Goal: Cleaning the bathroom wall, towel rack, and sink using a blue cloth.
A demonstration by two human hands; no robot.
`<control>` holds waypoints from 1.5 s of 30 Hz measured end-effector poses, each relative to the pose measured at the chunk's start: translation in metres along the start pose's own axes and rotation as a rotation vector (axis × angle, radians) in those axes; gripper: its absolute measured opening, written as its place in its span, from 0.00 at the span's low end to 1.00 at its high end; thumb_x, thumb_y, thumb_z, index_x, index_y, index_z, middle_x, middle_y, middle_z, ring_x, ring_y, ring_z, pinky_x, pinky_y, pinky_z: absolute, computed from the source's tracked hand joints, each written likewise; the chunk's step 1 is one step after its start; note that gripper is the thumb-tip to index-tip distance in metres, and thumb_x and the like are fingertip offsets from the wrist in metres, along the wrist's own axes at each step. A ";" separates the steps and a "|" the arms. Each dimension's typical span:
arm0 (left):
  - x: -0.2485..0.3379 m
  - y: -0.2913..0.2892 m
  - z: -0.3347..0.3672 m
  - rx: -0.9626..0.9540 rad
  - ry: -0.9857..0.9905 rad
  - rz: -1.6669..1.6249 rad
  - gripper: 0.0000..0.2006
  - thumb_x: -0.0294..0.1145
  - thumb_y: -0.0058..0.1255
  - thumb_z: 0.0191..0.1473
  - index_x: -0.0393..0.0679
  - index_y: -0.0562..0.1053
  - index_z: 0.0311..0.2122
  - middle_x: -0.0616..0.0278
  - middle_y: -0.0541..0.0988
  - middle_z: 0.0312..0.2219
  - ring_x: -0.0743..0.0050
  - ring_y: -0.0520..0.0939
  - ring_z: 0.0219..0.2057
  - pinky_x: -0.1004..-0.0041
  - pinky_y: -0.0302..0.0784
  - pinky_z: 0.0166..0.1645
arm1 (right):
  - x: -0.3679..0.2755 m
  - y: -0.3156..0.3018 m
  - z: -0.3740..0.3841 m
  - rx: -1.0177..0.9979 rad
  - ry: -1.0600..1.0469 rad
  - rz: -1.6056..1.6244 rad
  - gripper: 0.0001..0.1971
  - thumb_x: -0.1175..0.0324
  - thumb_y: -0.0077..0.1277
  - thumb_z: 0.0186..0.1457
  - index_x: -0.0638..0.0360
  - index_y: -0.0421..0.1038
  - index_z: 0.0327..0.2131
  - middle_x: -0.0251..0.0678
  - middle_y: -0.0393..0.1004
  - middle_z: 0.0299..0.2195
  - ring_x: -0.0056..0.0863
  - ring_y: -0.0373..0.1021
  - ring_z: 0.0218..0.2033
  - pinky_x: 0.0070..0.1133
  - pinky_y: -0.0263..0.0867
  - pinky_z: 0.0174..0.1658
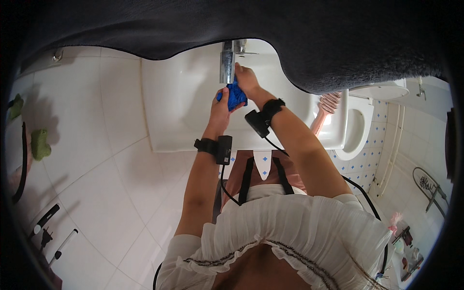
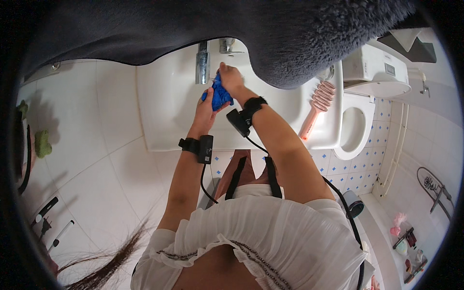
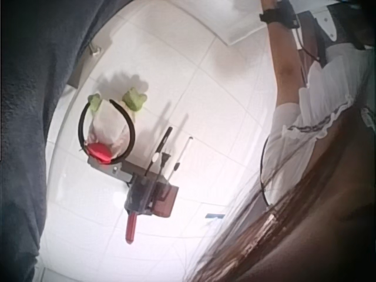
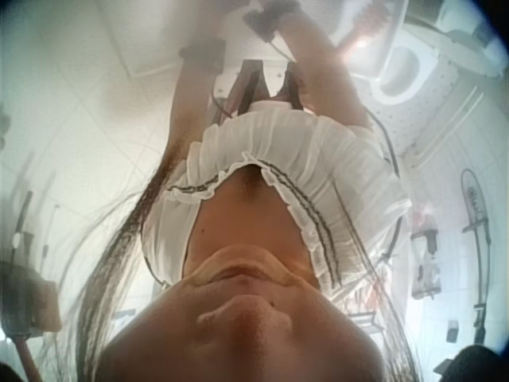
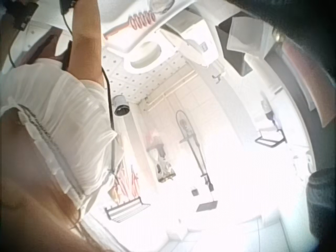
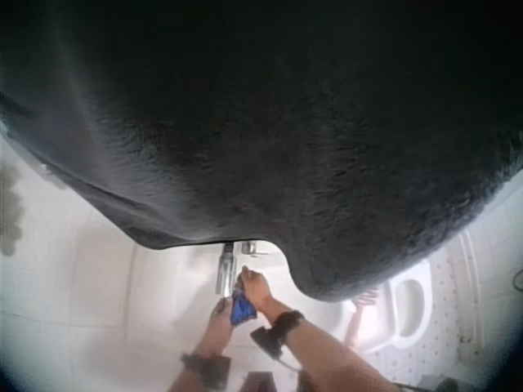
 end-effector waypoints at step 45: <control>0.045 -0.011 -0.012 -0.066 -0.029 -0.114 0.21 0.34 0.52 0.57 0.31 0.67 0.50 0.53 0.77 0.43 0.63 0.80 0.44 0.65 0.79 0.49 | 0.065 -0.040 -0.022 -0.103 -0.082 0.099 0.31 0.69 0.59 0.46 0.52 0.63 0.57 0.47 0.66 0.55 0.45 0.64 0.56 0.34 0.62 0.57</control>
Point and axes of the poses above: each hand's wrist, its own z-axis towards the middle knuckle, its own y-axis out of the palm, x = y × z, the point moved 2 cm from there along z, towards the middle knuckle
